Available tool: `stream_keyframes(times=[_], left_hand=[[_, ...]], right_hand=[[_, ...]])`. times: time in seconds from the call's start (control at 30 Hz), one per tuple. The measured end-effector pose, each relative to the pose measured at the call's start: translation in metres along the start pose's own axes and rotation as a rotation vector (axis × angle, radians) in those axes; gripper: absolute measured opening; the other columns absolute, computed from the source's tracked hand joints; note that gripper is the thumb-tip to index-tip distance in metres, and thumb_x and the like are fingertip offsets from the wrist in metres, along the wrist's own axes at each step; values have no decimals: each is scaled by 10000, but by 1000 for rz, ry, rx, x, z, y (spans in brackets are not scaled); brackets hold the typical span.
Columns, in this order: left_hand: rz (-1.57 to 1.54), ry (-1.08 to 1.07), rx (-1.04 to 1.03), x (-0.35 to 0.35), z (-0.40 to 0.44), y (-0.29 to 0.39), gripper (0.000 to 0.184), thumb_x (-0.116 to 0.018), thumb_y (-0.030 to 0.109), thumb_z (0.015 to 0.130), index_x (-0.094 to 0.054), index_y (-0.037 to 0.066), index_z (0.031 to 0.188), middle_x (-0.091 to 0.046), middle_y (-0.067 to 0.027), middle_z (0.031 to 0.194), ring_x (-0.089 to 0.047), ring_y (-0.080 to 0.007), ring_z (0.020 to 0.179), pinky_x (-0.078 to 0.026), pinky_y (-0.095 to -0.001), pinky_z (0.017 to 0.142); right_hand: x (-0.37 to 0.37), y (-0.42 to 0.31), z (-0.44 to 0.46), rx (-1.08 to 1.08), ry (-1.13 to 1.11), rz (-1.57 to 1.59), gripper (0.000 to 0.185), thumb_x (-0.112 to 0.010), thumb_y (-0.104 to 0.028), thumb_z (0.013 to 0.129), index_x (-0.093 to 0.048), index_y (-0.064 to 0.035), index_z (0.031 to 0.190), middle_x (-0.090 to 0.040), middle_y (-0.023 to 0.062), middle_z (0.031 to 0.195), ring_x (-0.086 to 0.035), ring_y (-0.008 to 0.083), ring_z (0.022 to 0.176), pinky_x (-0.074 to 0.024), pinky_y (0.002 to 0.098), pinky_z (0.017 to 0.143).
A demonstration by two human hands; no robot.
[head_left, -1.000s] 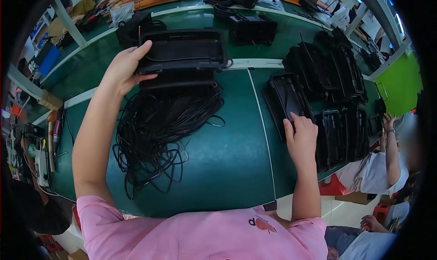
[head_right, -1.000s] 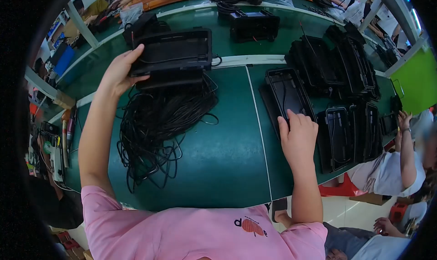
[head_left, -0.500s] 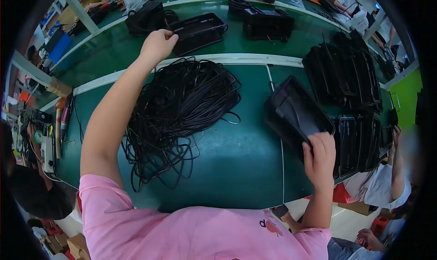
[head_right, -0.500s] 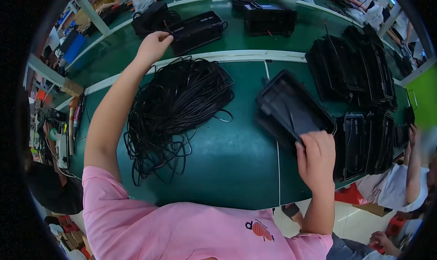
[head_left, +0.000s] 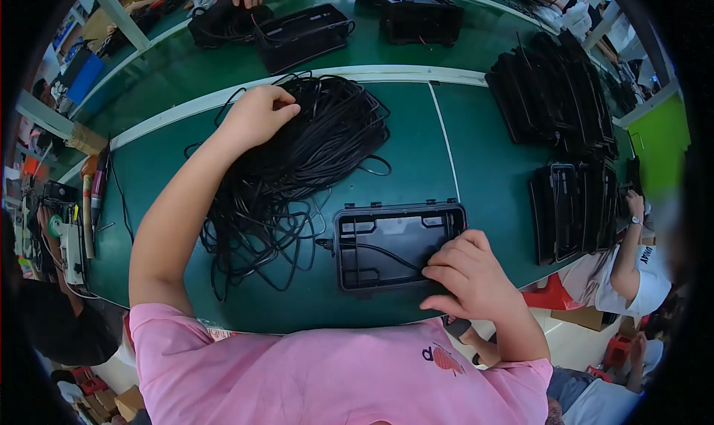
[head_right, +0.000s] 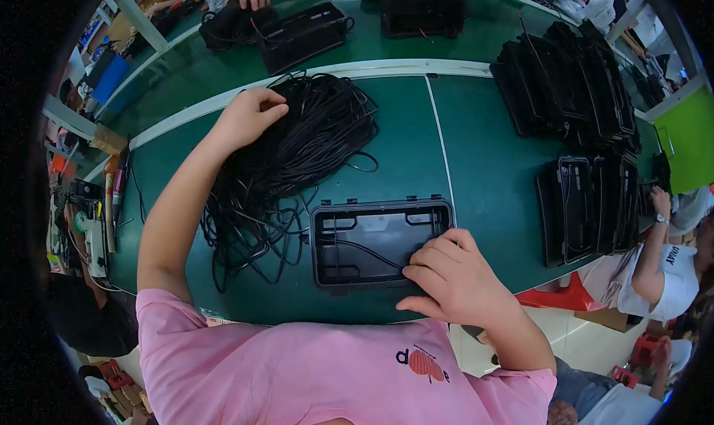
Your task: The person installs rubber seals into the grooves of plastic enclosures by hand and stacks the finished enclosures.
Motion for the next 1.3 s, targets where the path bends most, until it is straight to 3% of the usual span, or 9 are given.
stream_keyframes(times=[0.1, 0.2, 0.27, 0.6, 0.77, 0.87, 1.03, 1.23, 1.3], left_hand=[[-17, -11, 50, 1, 5, 0, 276, -685, 243, 864, -710, 1, 995, -704, -165, 893, -679, -279, 824, -520, -371, 752], [1, 9, 16, -5, 10, -7, 249, -673, 235, 870, -718, 9, 965, -708, -157, 885, -679, -277, 818, -519, -365, 753], [-13, 5, 67, -3, 12, -7, 247, -661, 224, 877, -715, 0, 967, -709, -159, 877, -680, -277, 820, -517, -364, 760], [-43, 98, 39, 7, 24, -28, 221, -644, 158, 879, -701, -11, 1009, -701, -172, 924, -675, -299, 852, -512, -368, 781], [185, 147, -216, 3, 53, -31, 216, -626, 86, 865, -698, 0, 1050, -656, -167, 1041, -614, -352, 1013, -486, -400, 891], [273, 80, -305, -7, 69, -38, 265, -615, 47, 850, -672, 14, 1107, -643, -159, 997, -594, -348, 1024, -472, -408, 901], [427, -33, -234, 0, 75, -22, 169, -644, 74, 829, -706, 44, 984, -654, -144, 983, -599, -326, 995, -485, -418, 892], [271, 50, -367, 0, 72, -28, 192, -629, 101, 862, -700, 31, 1025, -657, -163, 1006, -592, -344, 1047, -477, -417, 917], [292, -15, -329, 5, 73, -17, 231, -635, 183, 887, -704, 10, 1023, -658, -184, 1011, -609, -353, 1029, -487, -412, 894]], right_hand=[[34, -1, 15, 59, 188, 348, 262, -614, -200, 886, -665, -42, 1090, -623, 87, 1028, -588, 265, 915, -394, 386, 864], [69, -28, 38, 178, 369, 739, 270, -621, -133, 854, -677, -22, 1094, -633, 111, 973, -604, 254, 780, -442, 365, 698], [81, -49, 57, 150, 449, 706, 191, -662, -229, 897, -712, -48, 858, -670, 73, 790, -590, 231, 665, -454, 361, 623], [80, -43, 68, 212, 439, 671, 173, -669, -214, 888, -714, -51, 851, -664, 69, 777, -584, 227, 652, -450, 354, 607], [80, -43, 71, 227, 443, 633, 163, -673, -205, 883, -715, -52, 847, -661, 67, 770, -581, 225, 645, -447, 349, 598], [83, -40, 74, 248, 435, 610, 157, -675, -200, 880, -715, -53, 844, -659, 65, 766, -579, 224, 641, -446, 347, 593], [83, -38, 62, 218, 450, 555, 147, -679, -192, 876, -716, -55, 840, -656, 63, 759, -576, 222, 634, -444, 342, 584], [85, -45, 71, 296, 427, 521, 135, -683, -182, 870, -717, -56, 835, -652, 61, 750, -572, 220, 625, -441, 337, 573], [86, -47, 74, 317, 416, 502, 131, -684, -179, 868, -717, -57, 834, -651, 60, 747, -571, 219, 622, -440, 335, 570]])
Point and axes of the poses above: each hand's wrist, its own z-axis towards the middle knuckle, its own x-axis out of the back of the hand, y = z × x, the point moved 2 cm from there along z, towards the middle knuckle
